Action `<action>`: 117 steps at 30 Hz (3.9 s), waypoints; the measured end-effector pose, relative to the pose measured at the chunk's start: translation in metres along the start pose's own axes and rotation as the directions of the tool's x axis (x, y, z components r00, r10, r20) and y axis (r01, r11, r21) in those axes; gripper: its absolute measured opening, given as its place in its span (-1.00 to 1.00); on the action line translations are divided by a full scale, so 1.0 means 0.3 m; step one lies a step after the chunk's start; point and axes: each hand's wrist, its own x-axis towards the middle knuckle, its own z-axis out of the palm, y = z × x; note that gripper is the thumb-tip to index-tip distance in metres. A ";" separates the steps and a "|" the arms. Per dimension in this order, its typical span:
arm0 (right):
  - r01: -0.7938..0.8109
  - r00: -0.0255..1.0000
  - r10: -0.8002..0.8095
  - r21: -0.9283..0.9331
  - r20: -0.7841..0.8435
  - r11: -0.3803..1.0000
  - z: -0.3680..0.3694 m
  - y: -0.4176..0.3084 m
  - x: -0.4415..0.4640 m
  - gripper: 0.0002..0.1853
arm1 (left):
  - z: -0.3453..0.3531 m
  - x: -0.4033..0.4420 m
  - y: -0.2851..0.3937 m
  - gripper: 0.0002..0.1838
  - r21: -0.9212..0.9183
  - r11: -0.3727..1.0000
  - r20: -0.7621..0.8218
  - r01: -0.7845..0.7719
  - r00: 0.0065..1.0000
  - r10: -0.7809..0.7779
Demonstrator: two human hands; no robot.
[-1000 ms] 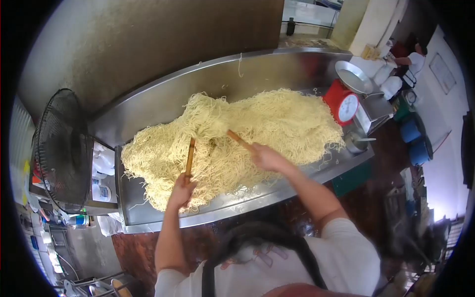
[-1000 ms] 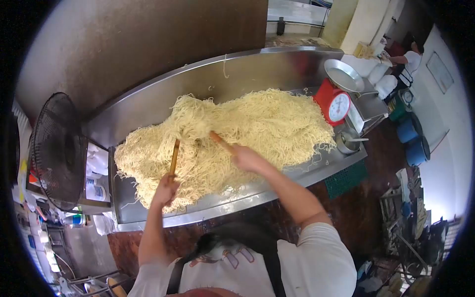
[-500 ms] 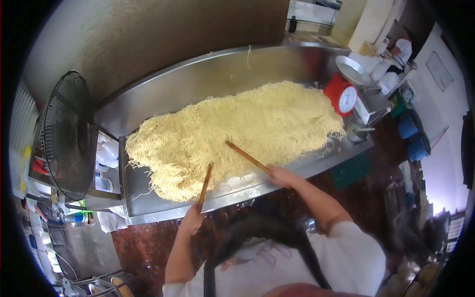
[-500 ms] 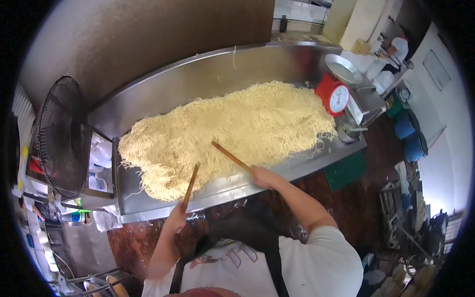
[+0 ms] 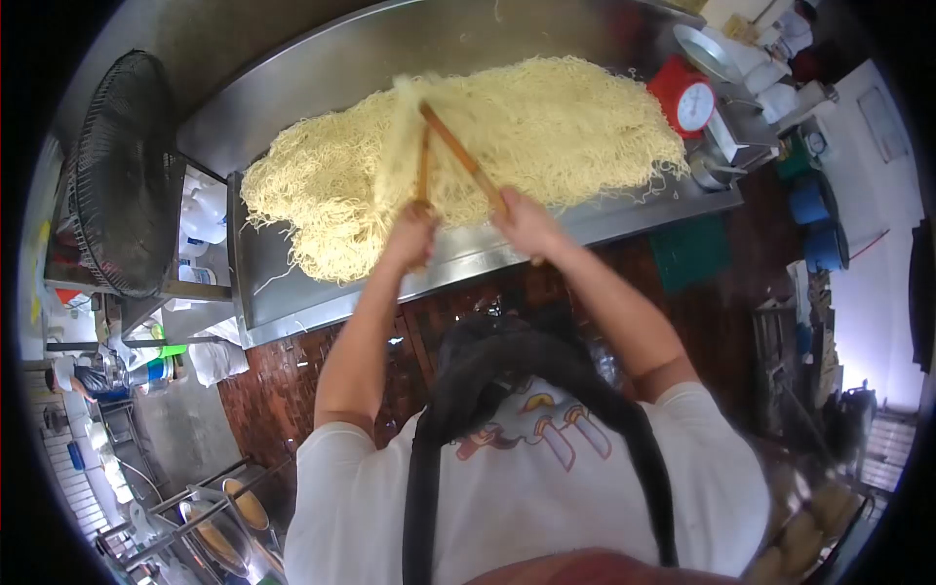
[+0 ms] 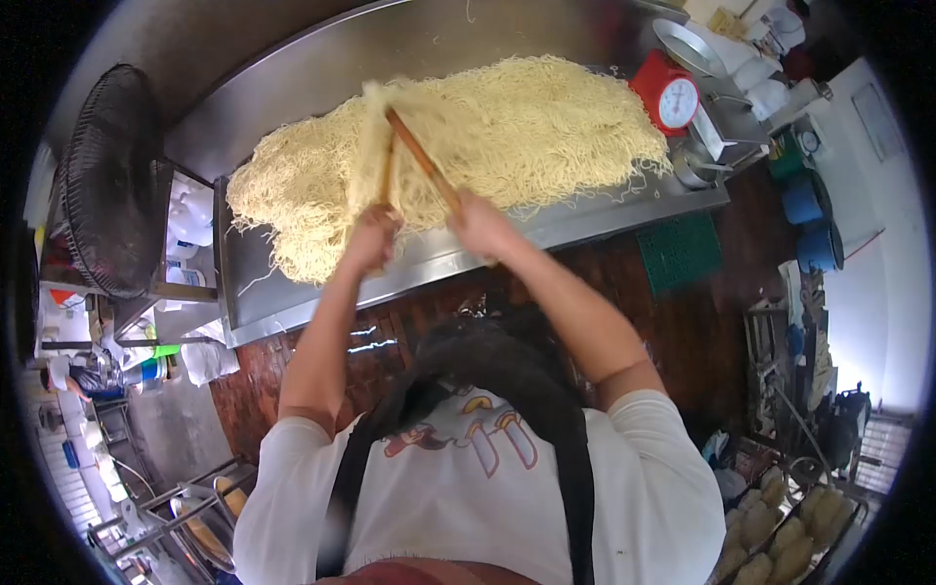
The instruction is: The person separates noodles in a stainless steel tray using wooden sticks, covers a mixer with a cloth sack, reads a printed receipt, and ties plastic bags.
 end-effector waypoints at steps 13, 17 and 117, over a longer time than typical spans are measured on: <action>-0.305 0.930 0.359 -0.371 0.083 0.877 -0.228 0.474 -0.315 -0.66 | 0.027 -0.311 -0.260 -0.57 0.708 0.702 0.115 0.077 0.968 -0.223; -0.318 0.947 0.319 -0.176 -0.027 0.932 0.023 0.653 -0.044 -0.46 | 0.234 0.020 -0.159 -0.42 0.726 0.680 0.094 0.102 0.965 -0.244; 0.229 0.884 -0.397 -0.513 -0.246 0.828 -4.329 3.650 0.824 -0.42 | 4.605 1.896 2.143 -0.37 0.376 0.916 0.130 -0.143 0.986 0.101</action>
